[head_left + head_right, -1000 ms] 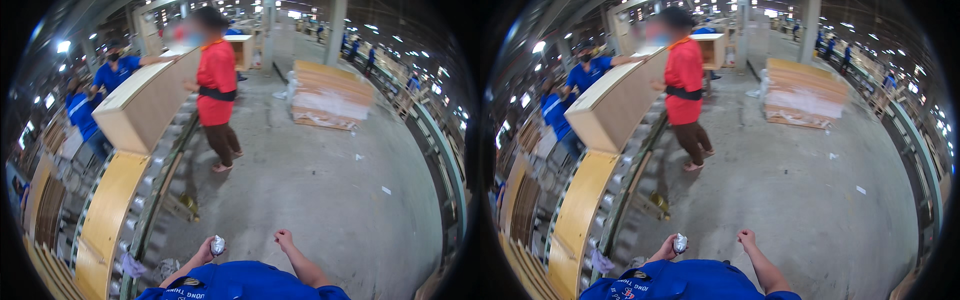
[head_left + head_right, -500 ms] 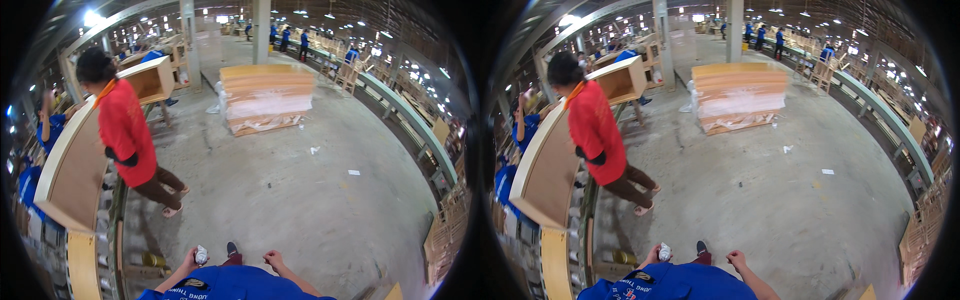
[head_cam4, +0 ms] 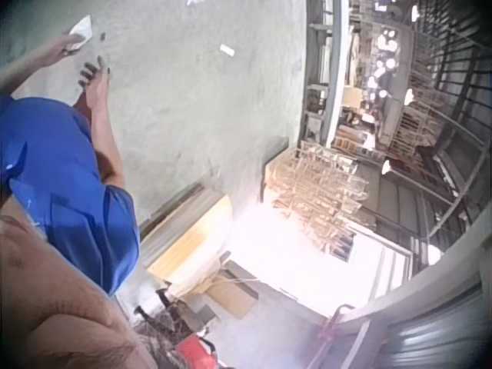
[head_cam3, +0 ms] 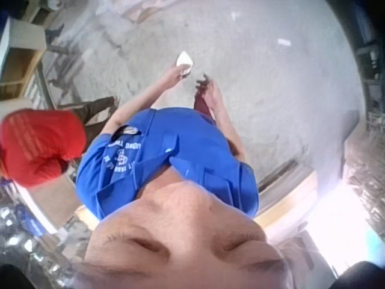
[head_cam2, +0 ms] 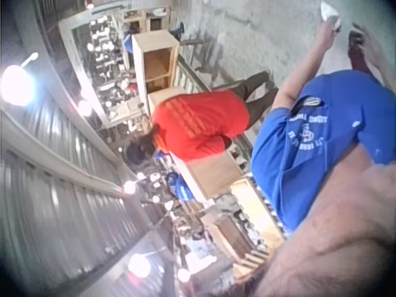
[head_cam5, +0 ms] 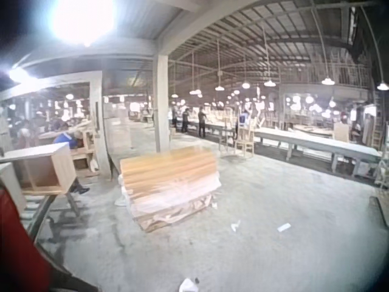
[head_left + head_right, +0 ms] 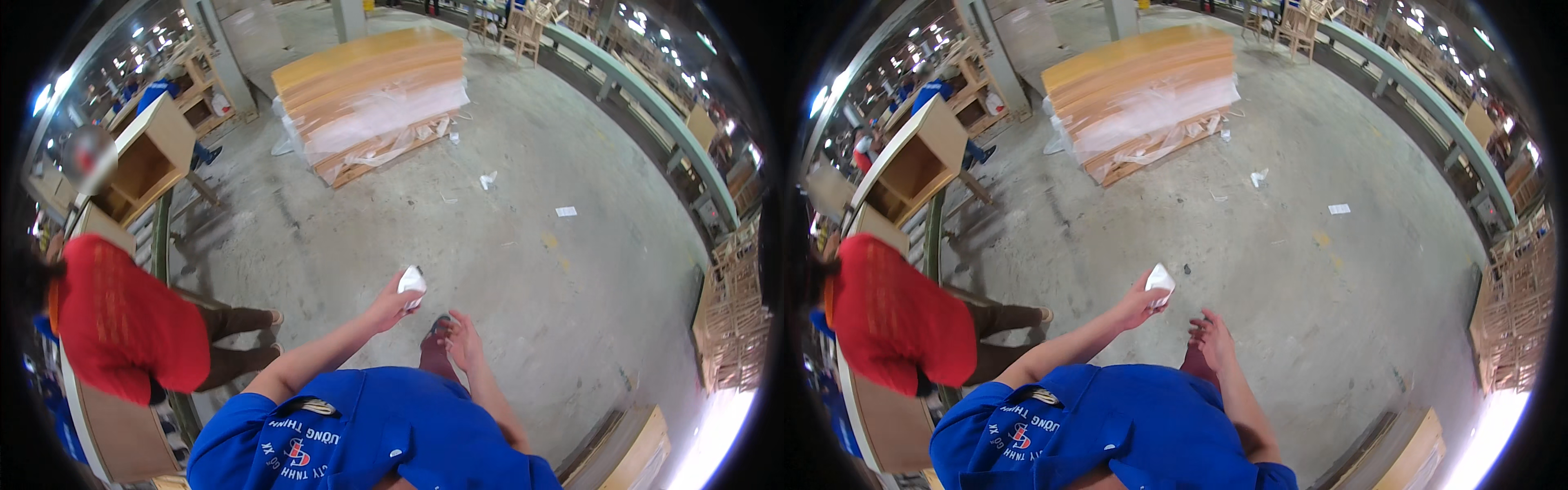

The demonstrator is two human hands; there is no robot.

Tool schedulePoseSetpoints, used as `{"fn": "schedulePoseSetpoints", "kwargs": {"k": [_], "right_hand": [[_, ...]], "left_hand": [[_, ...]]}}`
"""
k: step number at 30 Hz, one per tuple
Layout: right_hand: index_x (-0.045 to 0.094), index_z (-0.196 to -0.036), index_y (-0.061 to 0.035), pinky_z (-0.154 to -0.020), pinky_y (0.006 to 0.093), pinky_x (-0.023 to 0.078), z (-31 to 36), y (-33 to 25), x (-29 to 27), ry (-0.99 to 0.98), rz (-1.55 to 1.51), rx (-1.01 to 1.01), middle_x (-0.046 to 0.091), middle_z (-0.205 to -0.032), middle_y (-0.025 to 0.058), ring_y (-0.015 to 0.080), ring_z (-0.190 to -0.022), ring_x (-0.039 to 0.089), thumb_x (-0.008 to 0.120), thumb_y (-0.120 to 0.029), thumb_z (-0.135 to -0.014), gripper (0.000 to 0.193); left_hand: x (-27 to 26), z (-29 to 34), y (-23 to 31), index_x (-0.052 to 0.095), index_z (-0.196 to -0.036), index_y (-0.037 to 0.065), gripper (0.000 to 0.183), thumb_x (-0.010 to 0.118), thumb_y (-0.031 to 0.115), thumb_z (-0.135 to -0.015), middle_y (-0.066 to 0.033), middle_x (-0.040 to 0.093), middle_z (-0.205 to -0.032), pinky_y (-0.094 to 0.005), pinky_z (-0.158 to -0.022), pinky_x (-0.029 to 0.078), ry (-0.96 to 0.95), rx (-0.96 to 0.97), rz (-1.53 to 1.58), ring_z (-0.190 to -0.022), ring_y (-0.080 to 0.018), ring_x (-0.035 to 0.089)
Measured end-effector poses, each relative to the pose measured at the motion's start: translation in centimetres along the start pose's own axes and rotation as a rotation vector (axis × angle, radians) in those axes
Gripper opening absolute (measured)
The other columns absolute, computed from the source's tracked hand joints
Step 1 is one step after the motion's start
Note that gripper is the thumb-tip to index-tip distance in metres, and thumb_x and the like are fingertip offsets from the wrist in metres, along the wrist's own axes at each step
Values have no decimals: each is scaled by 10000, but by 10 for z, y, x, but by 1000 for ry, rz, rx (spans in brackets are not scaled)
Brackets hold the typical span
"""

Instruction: The person wipes the surface of large wooden panels with a white cloth while they move along a roller conveyor. They occasionally adjust the cloth and continue wiping different sections of the panels as they pass by.

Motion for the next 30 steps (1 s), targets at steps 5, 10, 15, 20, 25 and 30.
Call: {"fn": "schedulePoseSetpoints", "kwargs": {"k": [5,10,15,20,25,30], "right_hand": [[275,-1359,-157,-804,436,451,-110,-98,75,-253,95,48,471,-1206,72,250,-1049,485,218,-462,-941,521],[430,-1242,-180,-884,456,410,-235,-153,126,-390,-131,219,509,-1197,54,234,-1065,501,233,-482,-925,480],[433,-1234,-135,-771,389,496,-327,-188,187,-433,-145,335,547,-1157,102,261,-1028,547,291,-372,-934,408],[397,-1283,-164,-558,279,476,-432,-234,214,-400,-165,377,557,-1010,95,202,-826,559,416,-289,-909,395],[397,-1281,-200,-424,210,371,-537,-298,271,-609,-247,246,480,-813,70,124,-583,409,447,-292,-902,393],[413,-1253,-232,-375,187,344,-632,-339,341,-540,-269,187,475,-822,69,119,-561,409,452,-285,-907,352]], "left_hand": [[42,-115,62,332,-1265,93,517,544,77,-794,-69,518,-1000,-303,-671,465,-2,72,77,-849,-171,524],[21,-211,110,315,-1309,49,595,571,133,-779,-138,480,-1164,-366,-880,419,166,318,-602,-1066,-268,488],[-37,-245,191,371,-1272,52,605,618,177,-734,-174,438,-1174,-375,-840,410,589,751,-1120,-973,-304,460],[-181,-270,212,513,-1125,20,427,588,238,-766,-171,549,-1063,-382,-851,416,591,351,-1134,-990,-308,519],[-297,-283,199,600,-1004,20,371,513,293,-769,-205,610,-918,-403,-787,459,450,-101,-1205,-890,-346,575],[-401,-261,202,652,-967,56,372,594,343,-737,-149,636,-967,-391,-773,461,465,-854,-964,-903,-261,597]]}}
Point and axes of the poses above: each hand's wrist, its own z-axis away from the middle knuckle, its own x-axis out of the palm, y = z × x, the point moved 2 cm from there along -z, towards the middle knuckle
